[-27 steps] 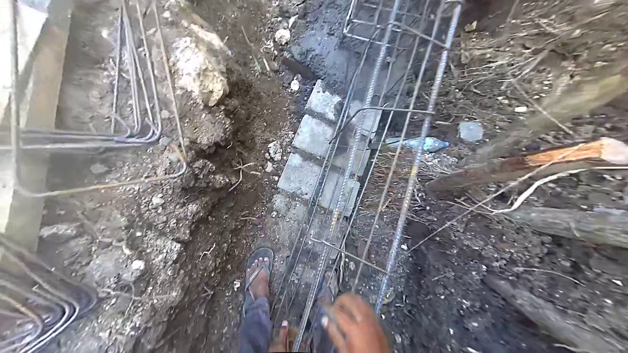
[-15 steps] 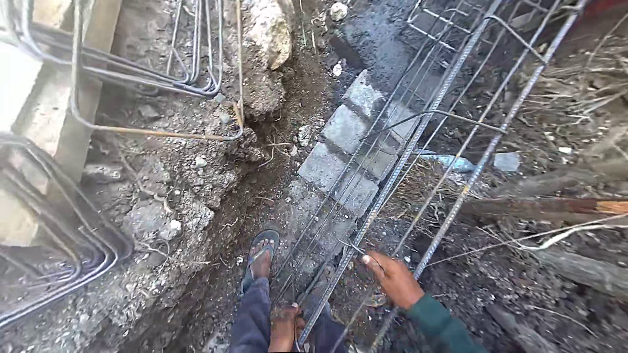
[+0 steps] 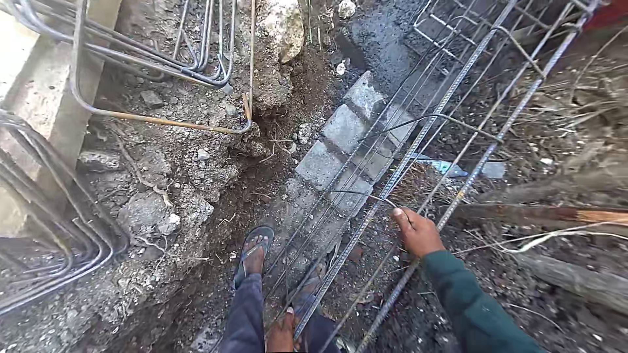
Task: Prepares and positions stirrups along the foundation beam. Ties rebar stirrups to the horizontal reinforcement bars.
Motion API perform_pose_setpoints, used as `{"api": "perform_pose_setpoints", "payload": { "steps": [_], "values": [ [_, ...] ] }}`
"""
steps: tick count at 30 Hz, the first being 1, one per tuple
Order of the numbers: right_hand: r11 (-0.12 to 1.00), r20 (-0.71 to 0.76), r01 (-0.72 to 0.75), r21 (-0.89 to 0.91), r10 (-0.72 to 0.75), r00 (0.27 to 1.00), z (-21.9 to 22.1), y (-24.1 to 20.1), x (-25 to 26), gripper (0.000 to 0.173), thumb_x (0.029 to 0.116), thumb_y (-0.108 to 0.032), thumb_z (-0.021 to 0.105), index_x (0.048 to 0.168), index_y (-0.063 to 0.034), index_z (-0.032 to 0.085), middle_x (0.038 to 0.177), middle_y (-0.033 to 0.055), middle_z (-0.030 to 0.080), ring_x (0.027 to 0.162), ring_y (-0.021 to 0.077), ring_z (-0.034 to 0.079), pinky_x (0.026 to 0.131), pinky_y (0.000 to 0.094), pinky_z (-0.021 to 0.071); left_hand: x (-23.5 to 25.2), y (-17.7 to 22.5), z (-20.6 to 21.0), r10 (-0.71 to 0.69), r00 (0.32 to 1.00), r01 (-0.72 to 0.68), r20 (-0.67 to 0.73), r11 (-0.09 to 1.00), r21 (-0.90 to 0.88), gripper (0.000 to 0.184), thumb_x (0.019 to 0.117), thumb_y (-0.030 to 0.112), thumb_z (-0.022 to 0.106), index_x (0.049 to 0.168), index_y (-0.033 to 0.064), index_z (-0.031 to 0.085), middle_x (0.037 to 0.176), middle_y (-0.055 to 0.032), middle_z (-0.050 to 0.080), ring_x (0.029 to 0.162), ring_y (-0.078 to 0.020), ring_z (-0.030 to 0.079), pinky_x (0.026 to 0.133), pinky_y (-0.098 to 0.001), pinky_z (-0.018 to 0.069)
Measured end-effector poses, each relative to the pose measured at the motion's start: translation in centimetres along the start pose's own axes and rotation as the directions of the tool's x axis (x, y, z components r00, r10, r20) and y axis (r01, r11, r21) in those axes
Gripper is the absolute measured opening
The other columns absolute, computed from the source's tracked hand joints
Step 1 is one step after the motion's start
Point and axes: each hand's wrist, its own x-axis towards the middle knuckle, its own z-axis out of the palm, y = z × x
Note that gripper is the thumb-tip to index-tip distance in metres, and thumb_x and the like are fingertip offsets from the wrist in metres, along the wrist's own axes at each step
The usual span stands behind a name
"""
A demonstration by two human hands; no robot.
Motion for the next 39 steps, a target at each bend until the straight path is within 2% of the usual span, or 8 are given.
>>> {"api": "perform_pose_setpoints", "payload": {
  "steps": [6, 12, 16, 21, 24, 31, 37, 39],
  "values": [
    [1.0, 0.022, -0.019, 0.003, 0.019, 1.0, 0.3, 0.6, 0.7, 0.055, 0.1118, -0.038, 0.03, 0.108, -0.0022, 0.072, 0.094, 0.0214, 0.071, 0.093, 0.0424, 0.068, 0.085, 0.0672, 0.0495, -1.2, -0.3, -0.2, 0.019, 0.999, -0.013, -0.035, 0.986, 0.164, 0.058, 0.1128, 0.04, 0.029, 0.114, -0.0022, 0.069, 0.095, -0.017, 0.072, 0.088, -0.0288, 0.068, 0.085, -0.0504, 0.0537],
    [0.998, -0.216, -0.058, -0.018, 0.052, 0.975, -0.2, -0.9, -0.9, 0.048, 0.1046, -0.04, 0.056, 0.136, -0.0039, 0.062, 0.139, 0.0322, 0.054, 0.131, 0.0544, 0.049, 0.105, 0.0739, 0.0387, -4.6, -0.4, -0.4, 0.238, 0.928, -0.135, -0.286, 0.931, 0.338, 0.047, 0.1082, 0.035, 0.046, 0.132, -0.0017, 0.064, 0.132, -0.0287, 0.061, 0.129, -0.0434, 0.054, 0.113, -0.0587, 0.0387],
    [0.98, -0.319, -0.062, 0.19, 0.122, 0.94, 0.8, -2.9, -8.1, 0.044, 0.103, -0.03, 0.059, 0.137, -0.0012, 0.06, 0.139, 0.0297, 0.053, 0.129, 0.0461, 0.053, 0.107, 0.0632, 0.0448, -6.5, -1.4, -0.2, 0.274, 0.902, -0.176, -0.334, 0.939, 0.295, 0.035, 0.1035, 0.022, 0.055, 0.13, 0.0005, 0.065, 0.13, -0.0235, 0.062, 0.123, -0.0363, 0.059, 0.108, -0.0521, 0.0466],
    [0.874, 0.284, -0.269, 0.404, 0.159, 0.945, 8.1, -4.1, -21.1, 0.035, 0.1025, -0.025, 0.057, 0.125, 0.0003, 0.068, 0.126, 0.0202, 0.067, 0.119, 0.0323, 0.064, 0.105, 0.0502, 0.0516, -5.2, -0.2, -1.0, 0.165, 0.954, -0.102, -0.248, 0.963, 0.248, 0.036, 0.1052, 0.032, 0.057, 0.122, 0.0037, 0.07, 0.116, -0.0172, 0.07, 0.11, -0.0288, 0.066, 0.101, -0.0503, 0.0503],
    [0.822, 0.268, -0.429, 0.375, 0.347, 0.899, 13.3, -4.2, -28.5, 0.034, 0.0974, -0.022, 0.064, 0.121, 0.0023, 0.07, 0.127, 0.0274, 0.063, 0.125, 0.044, 0.057, 0.109, 0.0582, 0.0454, -4.1, 0.9, -1.4, 0.115, 0.967, -0.056, -0.226, 0.967, 0.248, 0.032, 0.1051, 0.029, 0.058, 0.112, 0.0016, 0.072, 0.1, -0.0157, 0.071, 0.092, -0.0272, 0.067, 0.087, -0.0491, 0.0522],
    [-0.169, 0.588, -0.758, 0.63, 0.742, 0.323, 18.9, -4.3, -31.4, 0.043, 0.1115, -0.017, 0.043, 0.148, 0.0061, 0.04, 0.138, 0.0322, 0.052, 0.104, 0.0382, 0.066, 0.087, 0.0497, 0.0565, -4.5, 2.6, -1.5, 0.064, 0.966, 0.058, -0.25, 0.891, 0.451, 0.03, 0.105, 0.027, 0.056, 0.112, 0.0014, 0.071, 0.107, -0.019, 0.07, 0.103, -0.0325, 0.067, 0.095, -0.0536, 0.0503],
    [-0.232, 0.731, -0.875, 0.426, 0.658, 0.181, 21.2, -0.4, -30.6, 0.044, 0.1094, -0.021, 0.051, 0.146, 0.0032, 0.045, 0.136, 0.0303, 0.055, 0.108, 0.0396, 0.065, 0.086, 0.052, 0.0552, -3.8, 1.1, -1.8, 0.013, 0.957, 0.125, -0.291, 0.884, 0.451, 0.028, 0.1039, 0.026, 0.057, 0.109, 0.0029, 0.072, 0.098, -0.0153, 0.071, 0.088, -0.0276, 0.068, 0.083, -0.0482, 0.0536],
    [-0.245, 0.754, -0.867, 0.433, 0.625, 0.2, 22.3, 0.4, -31.0, 0.035, 0.1114, -0.019, 0.045, 0.138, 0.0031, 0.051, 0.115, 0.0217, 0.064, 0.086, 0.026, 0.066, 0.072, 0.0406, 0.055, -3.9, 0.9, -1.7, 0.023, 0.953, 0.121, -0.301, 0.884, 0.452, 0.027, 0.1038, 0.026, 0.058, 0.108, 0.0027, 0.072, 0.095, -0.0146, 0.07, 0.084, -0.0261, 0.067, 0.079, -0.0468, 0.0534]
  ]
}}
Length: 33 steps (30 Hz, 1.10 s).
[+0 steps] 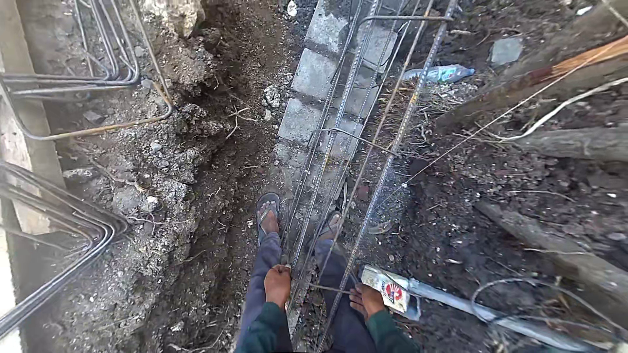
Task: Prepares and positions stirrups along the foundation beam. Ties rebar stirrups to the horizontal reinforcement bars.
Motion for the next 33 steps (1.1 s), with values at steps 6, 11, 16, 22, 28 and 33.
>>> {"api": "perform_pose_setpoints", "payload": {
  "steps": [6, 11, 16, 22, 28, 33],
  "values": [
    [0.983, -0.077, 0.181, 0.011, -0.18, 0.981, -1.3, -0.2, 0.4, 0.031, 0.1118, -0.016, 0.043, 0.128, 0.0033, 0.061, 0.086, 0.0125, 0.063, 0.059, 0.0167, 0.058, 0.057, 0.0347, 0.053, -1.7, 0.5, 0.0, 0.032, 0.997, -0.026, -0.069, 0.995, 0.091, 0.025, 0.1025, 0.023, 0.06, 0.106, 0.0025, 0.073, 0.094, -0.0152, 0.071, 0.085, -0.0275, 0.068, 0.082, -0.0489, 0.0535],
    [0.971, -0.111, 0.238, -0.024, -0.239, 0.965, -2.0, -2.9, -0.3, 0.034, 0.1117, -0.018, 0.043, 0.131, 0.0033, 0.061, 0.098, 0.0189, 0.065, 0.072, 0.024, 0.063, 0.068, 0.0426, 0.0553, -2.7, 0.0, -0.4, 0.036, 0.997, -0.025, -0.071, 0.989, 0.148, 0.025, 0.1008, 0.025, 0.064, 0.103, 0.003, 0.074, 0.093, -0.0142, 0.072, 0.085, -0.0269, 0.069, 0.082, -0.0491, 0.0541],
    [0.963, -0.1, 0.27, 0.025, -0.266, 0.959, -1.5, -5.1, -2.9, 0.032, 0.1119, -0.018, 0.043, 0.131, 0.0032, 0.059, 0.094, 0.0146, 0.062, 0.065, 0.019, 0.059, 0.061, 0.0364, 0.0539, -3.6, -0.5, -1.0, -0.017, 1.0, 0.016, -0.015, 1.0, -0.02, 0.02, 0.101, 0.02, 0.065, 0.1, 0.0008, 0.072, 0.08, -0.0081, 0.068, 0.061, -0.0149, 0.059, 0.06, -0.0351, 0.0513],
    [0.942, -0.083, 0.321, -0.102, -0.33, 0.94, -1.6, -4.6, -2.6, 0.038, 0.1124, -0.023, 0.042, 0.139, -0.0015, 0.058, 0.099, 0.0187, 0.066, 0.071, 0.0242, 0.065, 0.067, 0.0413, 0.0564, -4.1, -0.4, -0.8, -0.121, 0.992, 0.127, 0.04, 0.913, -0.389, 0.02, 0.1046, 0.014, 0.059, 0.099, -0.0044, 0.064, 0.071, -0.0075, 0.062, 0.055, -0.0123, 0.057, 0.053, -0.0274, 0.0513],
    [0.959, 0.049, 0.285, -0.011, -0.284, 0.958, -2.8, -3.4, -2.8, 0.031, 0.1103, -0.009, 0.043, 0.133, 0.0066, 0.056, 0.078, 0.011, 0.065, 0.057, 0.0157, 0.064, 0.056, 0.0322, 0.0573, -3.6, -1.1, -0.9, -0.113, 0.99, 0.143, 0.089, 0.83, -0.539, 0.015, 0.1027, 0.009, 0.061, 0.098, -0.0048, 0.062, 0.069, -0.0079, 0.062, 0.054, -0.0126, 0.058, 0.053, -0.0264, 0.0518],
    [0.968, 0.064, 0.25, -0.025, -0.248, 0.967, -2.7, -1.5, -3.4, 0.028, 0.1094, -0.007, 0.043, 0.13, 0.007, 0.058, 0.075, 0.0099, 0.066, 0.053, 0.0148, 0.063, 0.053, 0.0314, 0.0568, -3.6, -1.8, -0.2, -0.082, 0.995, 0.095, 0.05, 0.774, -0.626, 0.015, 0.1013, 0.008, 0.063, 0.094, -0.0053, 0.064, 0.067, -0.0069, 0.062, 0.052, -0.0106, 0.057, 0.052, -0.0244, 0.0517]
  ]
}}
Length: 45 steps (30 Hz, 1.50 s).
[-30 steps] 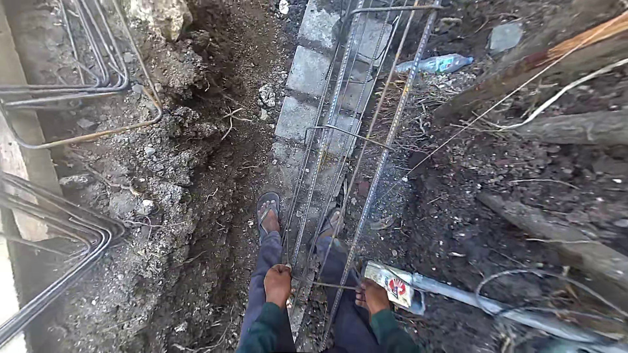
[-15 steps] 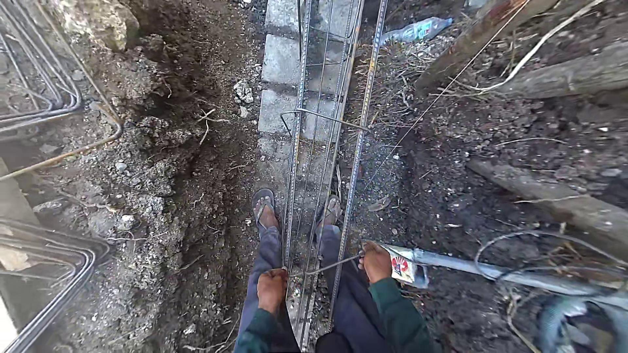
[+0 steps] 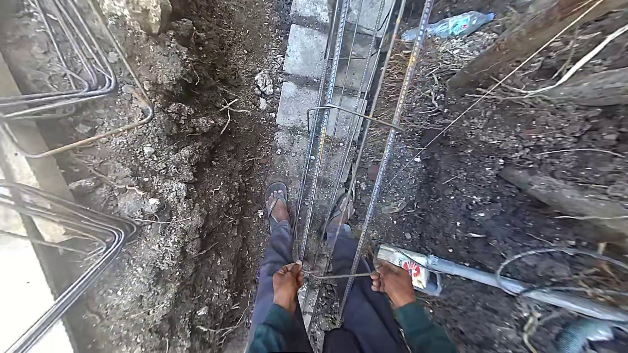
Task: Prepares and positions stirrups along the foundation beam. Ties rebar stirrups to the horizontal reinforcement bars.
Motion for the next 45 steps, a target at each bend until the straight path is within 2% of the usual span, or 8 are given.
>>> {"api": "perform_pose_setpoints", "payload": {
  "steps": [7, 11, 16, 20, 25, 34, 38, 45],
  "values": [
    [0.907, 0.068, -0.021, -0.421, 0.055, 0.996, 1.3, 2.7, -2.3, 0.031, 0.1082, -0.015, 0.048, 0.128, 0.0036, 0.062, 0.084, 0.0134, 0.069, 0.064, 0.0212, 0.067, 0.064, 0.0402, 0.059, 0.2, -0.4, -0.3, 0.138, 0.99, -0.136, 0.002, 0.971, 0.195, 0.016, 0.0953, 0.01, 0.073, 0.089, -0.0036, 0.069, 0.07, -0.0076, 0.067, 0.055, -0.011, 0.059, 0.055, -0.0264, 0.0507],
    [0.85, 0.087, -0.011, -0.526, 0.067, 0.994, 2.0, 5.0, -2.0, 0.034, 0.1097, -0.02, 0.045, 0.126, 0.0029, 0.064, 0.088, 0.0165, 0.071, 0.069, 0.0258, 0.07, 0.068, 0.0442, 0.0597, 0.0, -0.8, -0.4, 0.295, 0.956, -0.277, 0.001, 0.894, 0.352, 0.016, 0.0902, 0.019, 0.079, 0.094, 0.004, 0.076, 0.096, -0.0146, 0.068, 0.089, -0.0245, 0.064, 0.083, -0.0429, 0.0532],
    [0.59, 0.218, 0.123, -0.798, 0.092, 0.972, 2.0, 6.0, -0.5, 0.043, 0.1085, -0.031, 0.043, 0.125, 0.0002, 0.069, 0.113, 0.0229, 0.073, 0.106, 0.0384, 0.071, 0.097, 0.0582, 0.0527, -1.0, -0.8, 0.5, 0.058, 0.998, -0.057, 0.016, 0.996, -0.074, 0.035, 0.1039, 0.013, 0.061, 0.13, -0.0072, 0.049, 0.096, -0.02, 0.064, 0.071, -0.0222, 0.065, 0.066, -0.0378, 0.058],
    [0.325, 0.261, 0.21, -0.922, 0.122, 0.958, 3.0, 2.4, -2.7, 0.046, 0.1062, -0.038, 0.048, 0.127, -0.0027, 0.069, 0.131, 0.0236, 0.067, 0.127, 0.04, 0.061, 0.107, 0.0608, 0.0454, -1.0, -0.8, 0.2, -0.13, 0.986, 0.153, 0.102, 0.95, -0.274, 0.03, 0.1068, 0.019, 0.055, 0.125, -0.0046, 0.051, 0.091, -0.0138, 0.061, 0.073, -0.0196, 0.062, 0.069, -0.035, 0.0553],
    [0.427, 0.463, 0.571, -0.701, -0.338, 0.82, 6.0, 0.2, -5.9, 0.044, 0.1014, -0.032, 0.059, 0.137, -0.0056, 0.066, 0.14, 0.0217, 0.06, 0.133, 0.0372, 0.056, 0.115, 0.053, 0.0431, -0.3, -2.2, 0.0, -0.143, 0.977, 0.179, 0.16, 0.952, -0.247, 0.023, 0.1072, 0.024, 0.055, 0.118, 0.0032, 0.055, 0.073, -0.0065, 0.06, 0.056, -0.0128, 0.055, 0.05, -0.0258, 0.0461],
    [0.272, 0.715, 0.739, -0.617, -0.199, 0.67, 11.5, -0.9, -5.8, 0.036, 0.1049, -0.032, 0.054, 0.123, -0.0067, 0.073, 0.127, 0.0128, 0.071, 0.129, 0.0339, 0.057, 0.116, 0.0497, 0.0389, 0.2, -2.8, -3.1, -0.202, 0.946, 0.259, 0.254, 0.942, -0.215, 0.015, 0.1024, 0.019, 0.063, 0.108, 0.0051, 0.062, 0.069, -0.0032, 0.058, 0.051, -0.008, 0.048, 0.045, -0.0216, 0.0391],
    [0.216, 0.68, 0.733, -0.645, -0.278, 0.679, 10.9, -0.1, -6.4, 0.037, 0.1047, -0.035, 0.053, 0.123, -0.011, 0.075, 0.127, 0.0077, 0.072, 0.129, 0.0321, 0.058, 0.113, 0.052, 0.0395, -0.1, -3.3, -3.9, -0.255, 0.912, 0.341, 0.32, 0.907, -0.246, 0.022, 0.1015, 0.008, 0.059, 0.123, 0.0042, 0.055, 0.081, -0.0067, 0.066, 0.058, -0.0087, 0.057, 0.05, -0.0218, 0.0458],
    [0.175, 0.67, 0.718, -0.674, -0.265, 0.693, 10.6, -1.0, -6.4, 0.039, 0.1057, -0.037, 0.05, 0.125, -0.0124, 0.074, 0.129, 0.0057, 0.071, 0.129, 0.0311, 0.057, 0.113, 0.0519, 0.0381, -0.4, -2.6, -4.5, -0.208, 0.947, 0.249, 0.246, 0.956, -0.152, 0.024, 0.0979, 0.0, 0.061, 0.122, -0.0024, 0.059, 0.082, -0.0073, 0.064, 0.058, -0.0093, 0.055, 0.052, -0.0229, 0.0453]
  ]
}}
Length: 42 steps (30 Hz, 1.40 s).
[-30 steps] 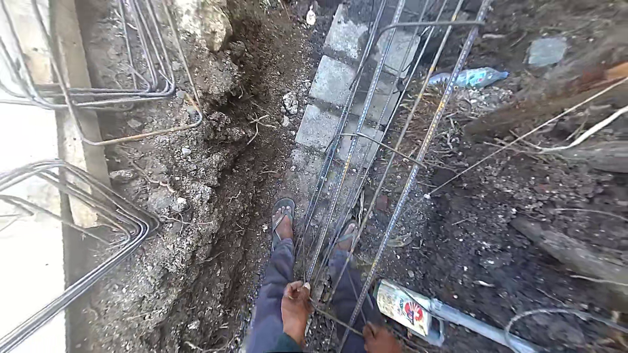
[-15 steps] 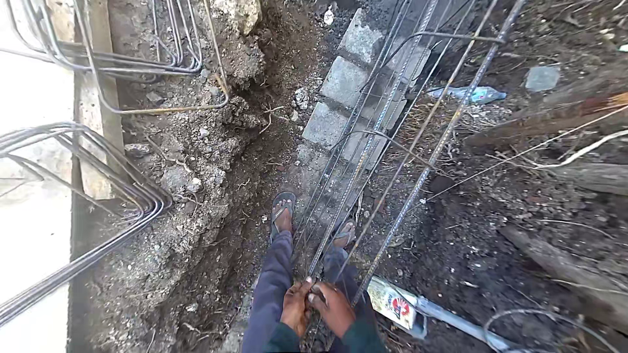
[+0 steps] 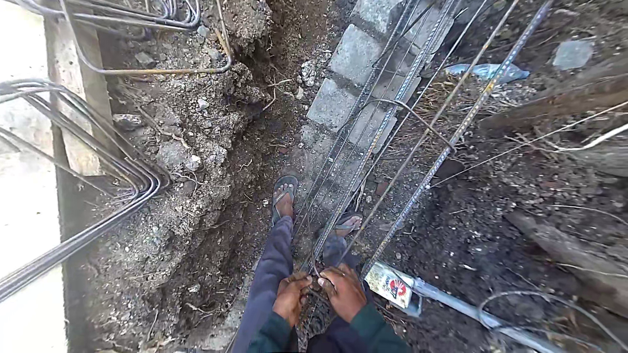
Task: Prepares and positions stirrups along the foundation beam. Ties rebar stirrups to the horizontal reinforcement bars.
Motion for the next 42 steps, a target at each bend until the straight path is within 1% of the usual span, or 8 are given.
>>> {"api": "perform_pose_setpoints", "payload": {
  "steps": [11, 15, 18, 21, 27, 31, 37, 42],
  "values": [
    [0.994, 0.001, 0.026, -0.105, -0.026, 1.0, 1.5, 0.3, -0.2, 0.032, 0.104, -0.028, 0.052, 0.124, -0.0176, 0.075, 0.14, 0.0057, 0.063, 0.143, 0.0316, 0.044, 0.116, 0.0531, 0.0358, 0.8, 2.5, 0.9, 0.084, 0.983, -0.082, -0.162, 0.996, 0.016, 0.019, 0.0986, 0.001, 0.06, 0.116, -0.0063, 0.063, 0.074, -0.0078, 0.062, 0.052, -0.0094, 0.051, 0.047, -0.0226, 0.0428],
    [1.0, -0.338, 0.018, -0.025, -0.025, 0.941, 4.6, 1.6, -2.5, 0.028, 0.0988, -0.024, 0.06, 0.118, -0.0157, 0.079, 0.138, 0.0121, 0.065, 0.137, 0.0387, 0.052, 0.112, 0.0593, 0.0425, -1.3, 5.4, -0.7, 0.52, 0.808, -0.383, -0.279, 0.822, 0.421, 0.03, 0.1, 0.011, 0.063, 0.124, -0.0055, 0.065, 0.113, -0.0188, 0.071, 0.103, -0.0272, 0.069, 0.093, -0.0476, 0.0549],
    [0.986, -0.503, -0.067, 0.154, 0.137, 0.854, 5.2, 3.8, -4.2, 0.029, 0.098, -0.021, 0.061, 0.12, -0.0093, 0.077, 0.13, 0.0209, 0.066, 0.127, 0.0458, 0.057, 0.107, 0.0633, 0.0452, -0.8, 8.6, -1.6, 0.662, 0.724, -0.483, -0.194, 0.687, 0.543, 0.028, 0.1004, 0.011, 0.063, 0.125, -0.0026, 0.065, 0.117, -0.0165, 0.072, 0.109, -0.0244, 0.069, 0.097, -0.0453, 0.054],
    [0.945, -0.568, -0.083, 0.315, 0.258, 0.781, 4.7, 6.4, -4.7, 0.03, 0.0984, -0.016, 0.058, 0.117, -0.0012, 0.075, 0.12, 0.0257, 0.068, 0.118, 0.0469, 0.062, 0.104, 0.0631, 0.047, 2.9, 11.3, -1.7, 0.62, 0.777, -0.424, -0.106, 0.641, 0.64, 0.032, 0.1059, 0.021, 0.056, 0.127, -0.0009, 0.066, 0.12, -0.0177, 0.07, 0.11, -0.0267, 0.066, 0.099, -0.047, 0.0511],
    [0.976, -0.305, -0.044, 0.215, 0.109, 0.946, 6.3, 5.1, -3.8, 0.035, 0.0995, -0.025, 0.06, 0.126, -0.0072, 0.073, 0.131, 0.0211, 0.066, 0.127, 0.0436, 0.058, 0.109, 0.0601, 0.0448, 10.1, 10.2, -0.1, 0.189, 0.981, -0.106, 0.048, 0.313, 0.944, 0.042, 0.1075, 0.034, 0.049, 0.129, 0.0006, 0.064, 0.125, -0.0232, 0.066, 0.117, -0.0357, 0.064, 0.102, -0.0547, 0.0484],
    [0.891, -0.578, -0.139, 0.432, 0.391, 0.716, 7.4, 8.0, -4.1, 0.04, 0.0995, -0.02, 0.059, 0.132, 0.0041, 0.064, 0.135, 0.0299, 0.059, 0.127, 0.0482, 0.056, 0.108, 0.0625, 0.0448, 11.5, 8.5, 0.0, 0.214, 0.977, -0.076, 0.015, 0.28, 0.957, 0.045, 0.1087, 0.036, 0.045, 0.122, -0.0006, 0.067, 0.114, -0.0213, 0.068, 0.105, -0.0332, 0.067, 0.095, -0.0529, 0.0512],
    [0.192, 0.186, -0.378, 0.905, 0.621, 0.762, 6.3, 16.4, 4.5, 0.052, 0.1139, -0.033, 0.036, 0.158, -0.0068, 0.034, 0.139, 0.027, 0.058, 0.115, 0.043, 0.066, 0.092, 0.0583, 0.0545, 15.1, 8.3, 3.2, 0.249, 0.964, -0.126, 0.094, 0.116, 0.985, 0.05, 0.1123, 0.031, 0.035, 0.158, 0.0122, 0.038, 0.132, -0.0214, 0.063, 0.112, -0.0336, 0.065, 0.098, -0.0509, 0.051],
    [0.582, 0.147, -0.447, 0.679, 0.489, 0.86, 9.6, 16.4, 9.1, 0.042, 0.1095, -0.021, 0.049, 0.145, 0.0005, 0.055, 0.138, 0.0232, 0.062, 0.127, 0.0335, 0.061, 0.112, 0.0461, 0.0458, 14.3, 7.1, 3.1, 0.244, 0.97, 0.006, 0.018, -0.097, 0.995, 0.046, 0.107, 0.027, 0.047, 0.144, 0.002, 0.053, 0.141, -0.0247, 0.058, 0.133, -0.039, 0.056, 0.112, -0.0565, 0.0421]
  ]
}}
